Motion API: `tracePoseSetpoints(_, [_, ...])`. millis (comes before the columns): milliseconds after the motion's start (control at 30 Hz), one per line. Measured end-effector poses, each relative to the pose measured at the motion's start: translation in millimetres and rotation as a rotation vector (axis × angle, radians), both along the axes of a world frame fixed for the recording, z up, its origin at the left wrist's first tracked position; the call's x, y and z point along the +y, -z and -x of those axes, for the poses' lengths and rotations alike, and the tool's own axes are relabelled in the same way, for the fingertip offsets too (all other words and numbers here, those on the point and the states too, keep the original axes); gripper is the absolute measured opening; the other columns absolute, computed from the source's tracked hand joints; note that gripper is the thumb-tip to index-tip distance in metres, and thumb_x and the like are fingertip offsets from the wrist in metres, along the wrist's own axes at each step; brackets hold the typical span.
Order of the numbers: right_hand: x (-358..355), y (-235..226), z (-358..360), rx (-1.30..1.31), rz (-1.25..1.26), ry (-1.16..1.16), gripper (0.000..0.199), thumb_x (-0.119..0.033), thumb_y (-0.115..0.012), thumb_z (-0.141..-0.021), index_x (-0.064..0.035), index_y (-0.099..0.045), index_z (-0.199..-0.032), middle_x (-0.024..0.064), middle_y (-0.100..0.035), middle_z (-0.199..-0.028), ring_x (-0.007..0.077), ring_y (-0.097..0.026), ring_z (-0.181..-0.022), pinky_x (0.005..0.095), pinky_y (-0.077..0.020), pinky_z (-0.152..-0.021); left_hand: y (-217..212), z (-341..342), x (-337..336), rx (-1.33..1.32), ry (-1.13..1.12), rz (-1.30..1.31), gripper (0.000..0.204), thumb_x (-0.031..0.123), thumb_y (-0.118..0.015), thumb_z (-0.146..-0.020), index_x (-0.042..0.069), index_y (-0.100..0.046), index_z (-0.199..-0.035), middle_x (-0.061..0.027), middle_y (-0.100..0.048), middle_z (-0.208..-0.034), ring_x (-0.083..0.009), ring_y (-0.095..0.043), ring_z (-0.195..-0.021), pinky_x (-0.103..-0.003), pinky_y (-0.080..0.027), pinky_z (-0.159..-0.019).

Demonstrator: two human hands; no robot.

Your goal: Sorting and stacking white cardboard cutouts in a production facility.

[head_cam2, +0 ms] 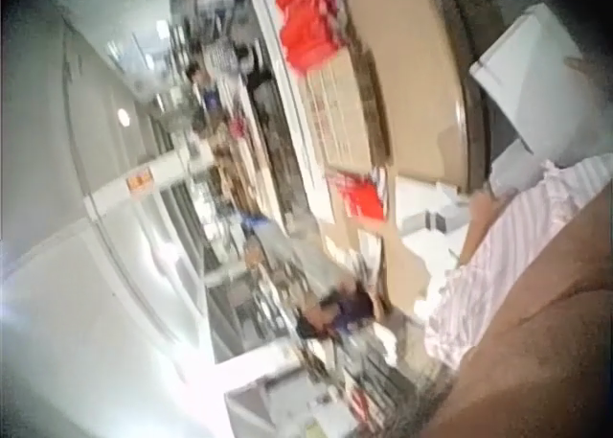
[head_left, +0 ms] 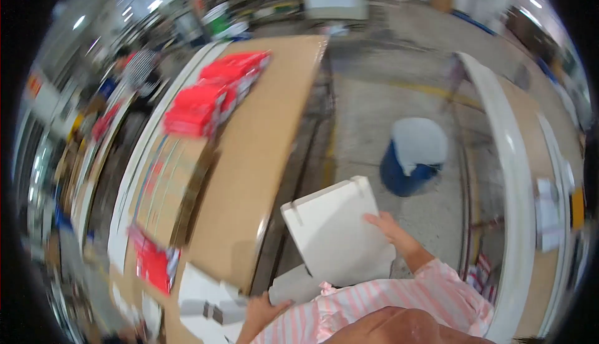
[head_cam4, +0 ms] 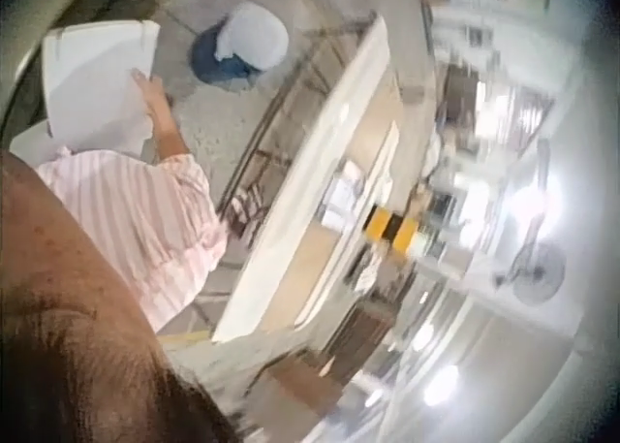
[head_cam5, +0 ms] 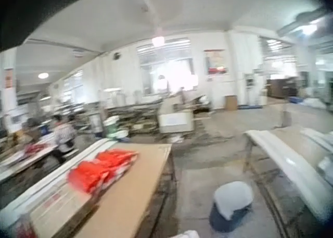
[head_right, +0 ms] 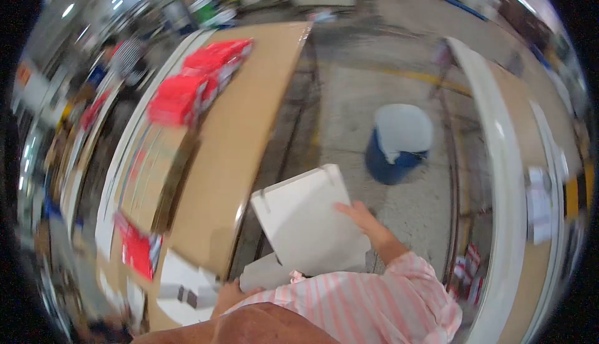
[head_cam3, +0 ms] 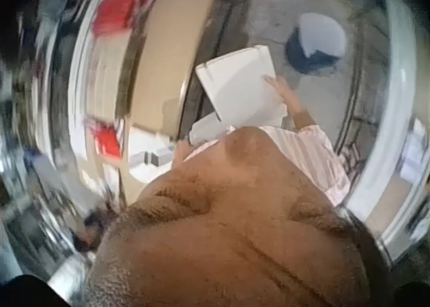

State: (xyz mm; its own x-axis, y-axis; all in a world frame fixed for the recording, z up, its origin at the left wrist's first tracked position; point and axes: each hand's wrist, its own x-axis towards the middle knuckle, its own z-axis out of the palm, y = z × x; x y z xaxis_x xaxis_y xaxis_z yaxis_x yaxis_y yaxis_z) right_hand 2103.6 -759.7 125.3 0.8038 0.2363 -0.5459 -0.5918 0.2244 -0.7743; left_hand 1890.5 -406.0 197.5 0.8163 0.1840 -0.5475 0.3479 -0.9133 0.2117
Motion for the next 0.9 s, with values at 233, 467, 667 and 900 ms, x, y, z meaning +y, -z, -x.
tracePoseSetpoints(233, [-12.0,8.4,-120.4,-0.149,0.244,-0.073,0.053,-0.036,-0.070,-0.074,0.0035,-0.059,-0.107,0.0103,-0.062,-0.097,0.0180,-0.059,-0.086,0.0316,-0.0466,-0.075,22.2,-167.5,10.8,0.013,0.204,0.059,0.085,0.067,-0.060,-0.063,-0.008,-0.054,-0.103,-0.0268,-0.059,-0.092,-0.0376,-0.058,-0.089,-0.043,-0.046,-0.077])
tracePoseSetpoints(467, [-4.5,1.8,-253.0,-0.151,0.324,-0.022,0.056,-0.037,-0.070,-0.073,0.0034,-0.057,-0.110,0.0116,-0.061,-0.100,0.0194,-0.059,-0.089,0.0311,-0.0460,-0.078,34.5,-297.9,34.6,0.117,0.052,0.247,0.081,0.058,-0.061,-0.069,-0.008,-0.050,-0.115,-0.0312,-0.054,-0.108,-0.0381,-0.053,-0.105,-0.041,-0.040,-0.089])
tracePoseSetpoints(667, [36.7,-18.9,-362.2,-0.202,0.390,-0.120,0.060,-0.041,-0.069,-0.073,0.0052,-0.056,-0.110,0.0141,-0.060,-0.102,0.0213,-0.058,-0.093,0.0318,-0.0449,-0.080,78.3,-368.9,63.2,-0.226,0.119,0.281,0.078,0.055,-0.062,-0.070,-0.008,-0.051,-0.113,-0.0284,-0.057,-0.105,-0.0387,-0.054,-0.101,-0.040,-0.042,-0.085])
tracePoseSetpoints(900, [66.5,14.9,-516.3,-0.173,0.392,-0.324,0.059,-0.041,-0.070,-0.072,0.0051,-0.058,-0.108,0.0130,-0.061,-0.099,0.0205,-0.059,-0.087,0.0324,-0.0465,-0.076,68.8,-460.4,42.3,-0.063,-0.187,0.305,0.086,0.053,-0.063,-0.072,-0.006,-0.036,-0.128,-0.0265,-0.049,-0.120,-0.0379,-0.046,-0.114,-0.038,-0.034,-0.097])
